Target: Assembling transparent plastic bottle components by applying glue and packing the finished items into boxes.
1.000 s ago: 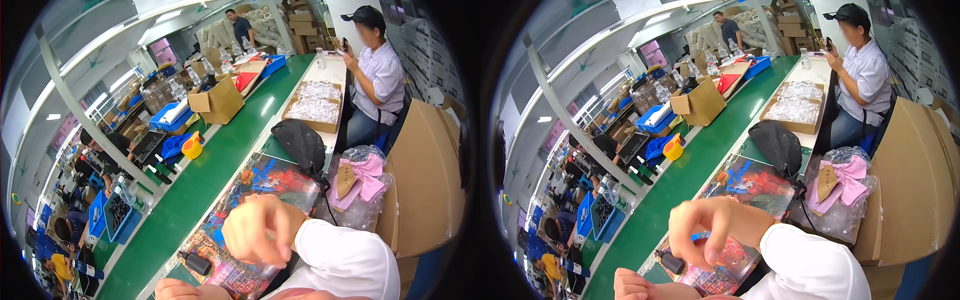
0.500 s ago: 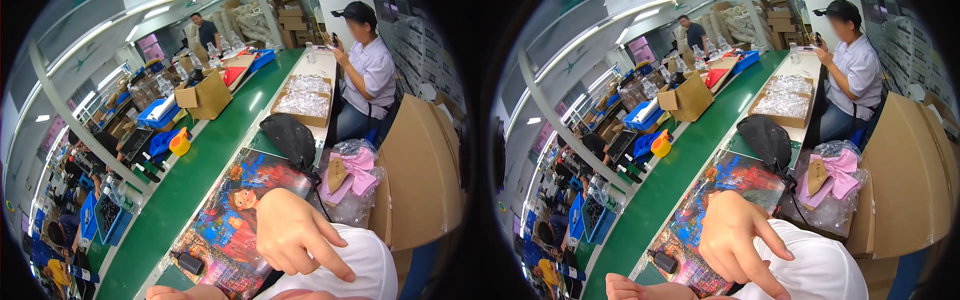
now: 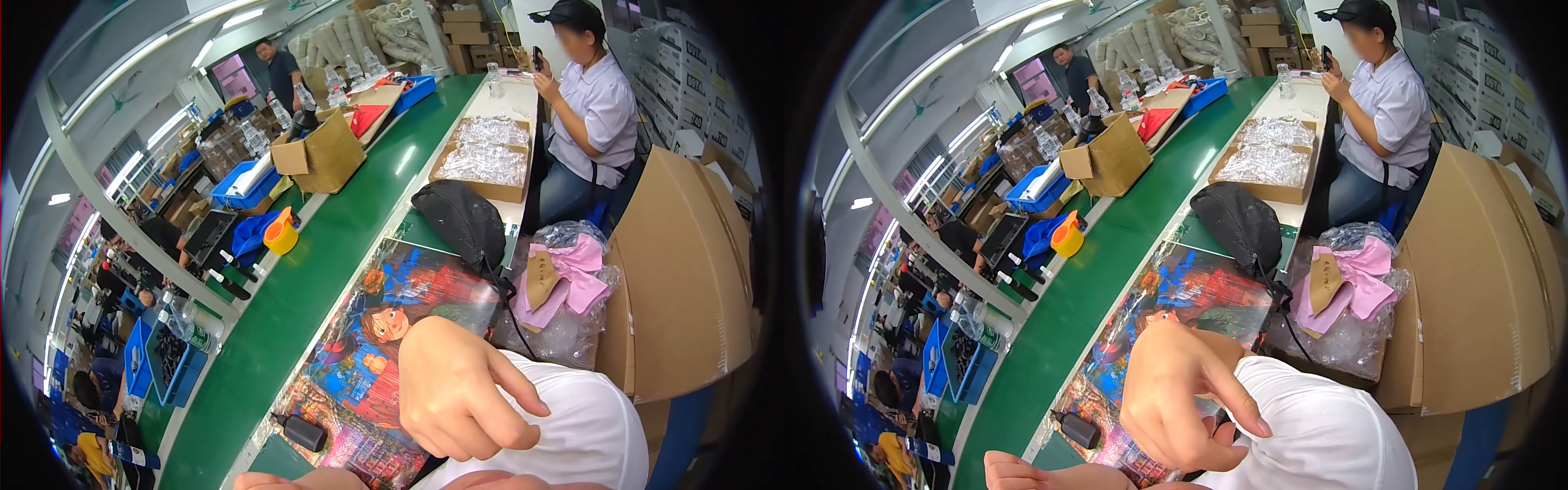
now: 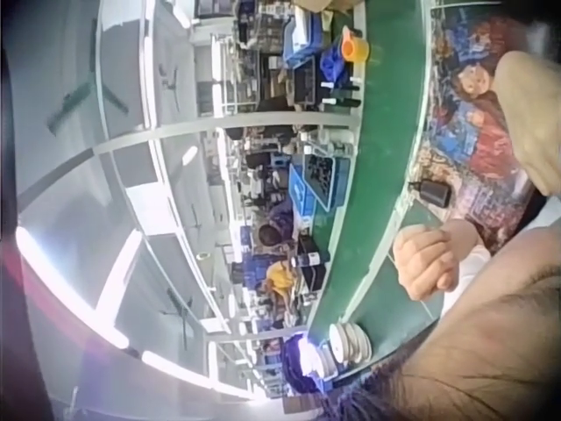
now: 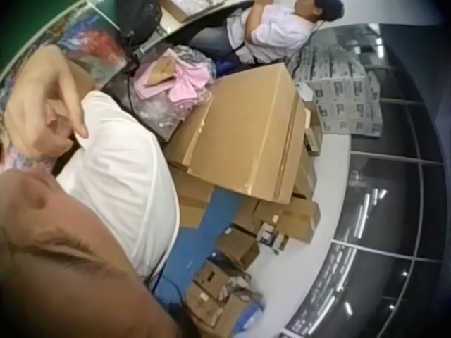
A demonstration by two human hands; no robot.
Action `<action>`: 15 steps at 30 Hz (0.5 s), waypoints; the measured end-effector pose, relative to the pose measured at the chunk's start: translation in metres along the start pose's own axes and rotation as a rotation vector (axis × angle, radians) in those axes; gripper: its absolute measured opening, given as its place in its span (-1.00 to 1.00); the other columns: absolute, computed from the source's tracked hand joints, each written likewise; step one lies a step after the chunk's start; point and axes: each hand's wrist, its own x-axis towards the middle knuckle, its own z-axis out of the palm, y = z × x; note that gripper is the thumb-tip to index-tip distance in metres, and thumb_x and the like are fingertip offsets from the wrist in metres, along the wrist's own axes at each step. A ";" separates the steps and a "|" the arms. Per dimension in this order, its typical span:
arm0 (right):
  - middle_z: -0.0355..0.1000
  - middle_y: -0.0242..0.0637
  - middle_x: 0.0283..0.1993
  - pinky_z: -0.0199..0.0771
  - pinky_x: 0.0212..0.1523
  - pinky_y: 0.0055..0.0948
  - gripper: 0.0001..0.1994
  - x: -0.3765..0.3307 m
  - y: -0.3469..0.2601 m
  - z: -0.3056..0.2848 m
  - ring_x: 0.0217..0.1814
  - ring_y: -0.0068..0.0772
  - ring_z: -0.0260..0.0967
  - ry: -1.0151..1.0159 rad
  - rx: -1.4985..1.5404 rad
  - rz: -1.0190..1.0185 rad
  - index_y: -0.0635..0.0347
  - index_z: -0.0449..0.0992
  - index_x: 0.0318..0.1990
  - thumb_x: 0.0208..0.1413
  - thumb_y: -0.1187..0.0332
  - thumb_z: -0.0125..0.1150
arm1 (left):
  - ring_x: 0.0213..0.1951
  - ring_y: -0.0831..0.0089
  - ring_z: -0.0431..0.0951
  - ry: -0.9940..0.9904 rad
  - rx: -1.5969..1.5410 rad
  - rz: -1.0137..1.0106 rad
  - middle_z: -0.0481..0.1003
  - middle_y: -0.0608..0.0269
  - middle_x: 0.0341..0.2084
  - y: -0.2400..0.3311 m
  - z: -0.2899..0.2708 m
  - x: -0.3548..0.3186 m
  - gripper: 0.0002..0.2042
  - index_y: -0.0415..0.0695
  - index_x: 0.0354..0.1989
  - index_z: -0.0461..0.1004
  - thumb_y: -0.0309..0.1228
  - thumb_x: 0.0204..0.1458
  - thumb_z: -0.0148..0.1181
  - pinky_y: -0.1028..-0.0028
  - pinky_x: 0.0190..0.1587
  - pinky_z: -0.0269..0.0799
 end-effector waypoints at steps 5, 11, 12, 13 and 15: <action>0.22 -0.47 -0.60 0.15 -0.64 -0.40 -0.78 -0.011 0.005 0.007 -0.63 -0.38 0.22 -0.058 0.059 0.032 0.02 0.39 -0.40 0.15 0.12 0.05 | -0.56 0.46 0.44 -0.102 0.356 -0.599 0.44 0.23 -0.61 0.090 -0.068 0.047 -0.86 -0.24 -0.62 0.39 -0.46 -0.19 0.20 0.50 -0.48 0.30; 0.22 -0.45 -0.63 0.18 -0.65 -0.38 -0.76 0.001 0.001 0.010 -0.63 -0.34 0.25 -0.068 0.070 0.078 0.06 0.32 -0.47 0.11 0.16 0.11 | -0.58 0.32 0.47 -0.184 0.628 -1.072 0.44 0.14 -0.65 0.135 -0.091 0.096 -0.85 -0.23 -0.59 0.37 -0.40 -0.19 0.14 0.35 -0.51 0.31; 0.21 -0.45 -0.64 0.19 -0.65 -0.37 -0.75 0.000 0.004 0.006 -0.63 -0.34 0.26 -0.082 0.071 0.077 0.07 0.31 -0.49 0.11 0.17 0.12 | -0.57 0.33 0.47 -0.191 0.642 -1.088 0.45 0.14 -0.64 0.138 -0.093 0.095 -0.86 -0.21 -0.59 0.37 -0.41 -0.18 0.13 0.34 -0.50 0.31; 0.21 -0.45 -0.64 0.19 -0.65 -0.37 -0.75 -0.001 0.006 0.003 -0.63 -0.34 0.26 -0.080 0.074 0.075 0.07 0.31 -0.49 0.11 0.17 0.12 | -0.56 0.33 0.48 -0.198 0.654 -1.102 0.46 0.14 -0.63 0.139 -0.093 0.095 -0.88 -0.20 -0.58 0.37 -0.42 -0.16 0.13 0.34 -0.50 0.31; 0.22 -0.44 -0.63 0.21 -0.64 -0.36 -0.75 -0.008 0.012 -0.001 -0.62 -0.33 0.27 -0.049 0.110 0.113 0.06 0.30 -0.51 0.09 0.18 0.14 | -0.57 0.34 0.46 -0.111 0.520 -1.160 0.44 0.16 -0.64 0.139 -0.094 0.099 -0.88 -0.19 -0.59 0.37 -0.42 -0.14 0.11 0.34 -0.49 0.31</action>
